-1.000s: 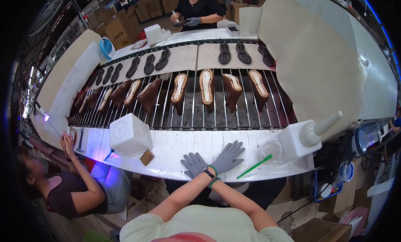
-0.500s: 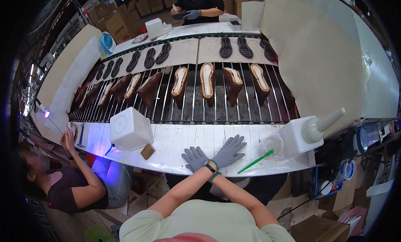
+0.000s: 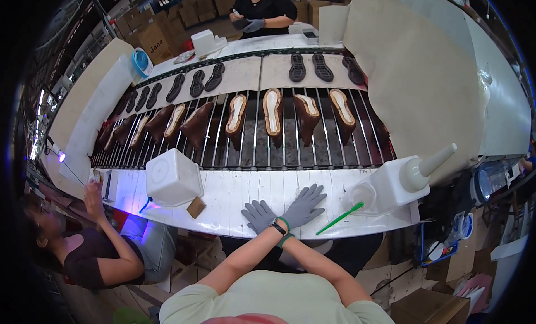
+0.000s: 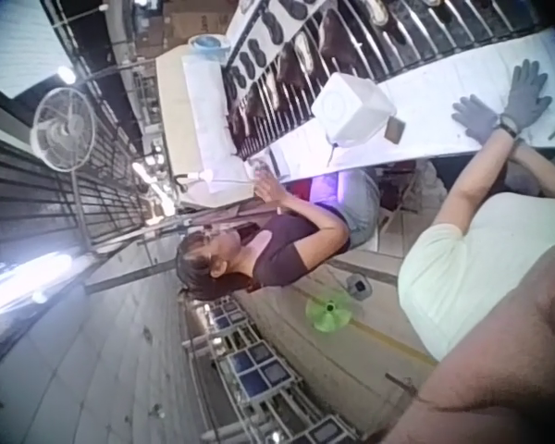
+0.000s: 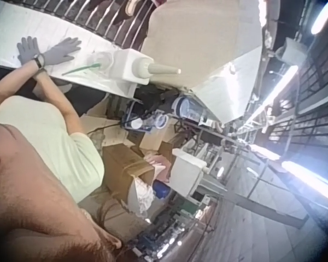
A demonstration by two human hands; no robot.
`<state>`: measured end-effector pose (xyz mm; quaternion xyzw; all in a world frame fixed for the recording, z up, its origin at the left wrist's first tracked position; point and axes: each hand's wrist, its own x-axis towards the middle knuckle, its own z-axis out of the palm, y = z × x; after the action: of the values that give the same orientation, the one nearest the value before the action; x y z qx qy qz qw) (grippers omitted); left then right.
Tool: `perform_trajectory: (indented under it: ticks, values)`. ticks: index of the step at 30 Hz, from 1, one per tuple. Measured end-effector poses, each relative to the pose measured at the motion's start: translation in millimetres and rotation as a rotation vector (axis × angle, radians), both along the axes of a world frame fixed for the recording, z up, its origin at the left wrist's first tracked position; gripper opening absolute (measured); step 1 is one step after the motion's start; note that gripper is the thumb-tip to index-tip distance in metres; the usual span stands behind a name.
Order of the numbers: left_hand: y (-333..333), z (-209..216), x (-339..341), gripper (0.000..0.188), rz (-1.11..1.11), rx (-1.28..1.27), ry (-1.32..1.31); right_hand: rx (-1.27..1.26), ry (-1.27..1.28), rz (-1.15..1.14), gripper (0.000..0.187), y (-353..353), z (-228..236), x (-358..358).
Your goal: Apply adhesive to the edges of leather shoe uppers using a small brush.
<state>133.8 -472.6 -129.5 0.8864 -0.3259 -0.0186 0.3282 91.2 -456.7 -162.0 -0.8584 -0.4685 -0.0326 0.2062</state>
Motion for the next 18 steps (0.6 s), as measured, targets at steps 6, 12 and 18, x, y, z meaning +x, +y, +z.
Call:
perform_trajectory:
  ticks: [6, 12, 18]
  values:
    - [-1.7, -0.4, 2.8, 0.053, -0.012, 0.003, 0.012, 0.023, 0.005, -0.006, 0.058, -1.7, -0.5, 2.3]
    - [-3.5, -5.2, 3.5, 0.054, -0.001, 0.024, 0.007, 0.031, -0.01, -0.009, 0.059, -1.5, -8.1, 2.7]
    - [-2.0, -5.3, -1.1, 0.054, 0.005, 0.014, -0.014, -0.007, 0.005, 0.003, 0.056, -1.6, -0.5, -1.7]
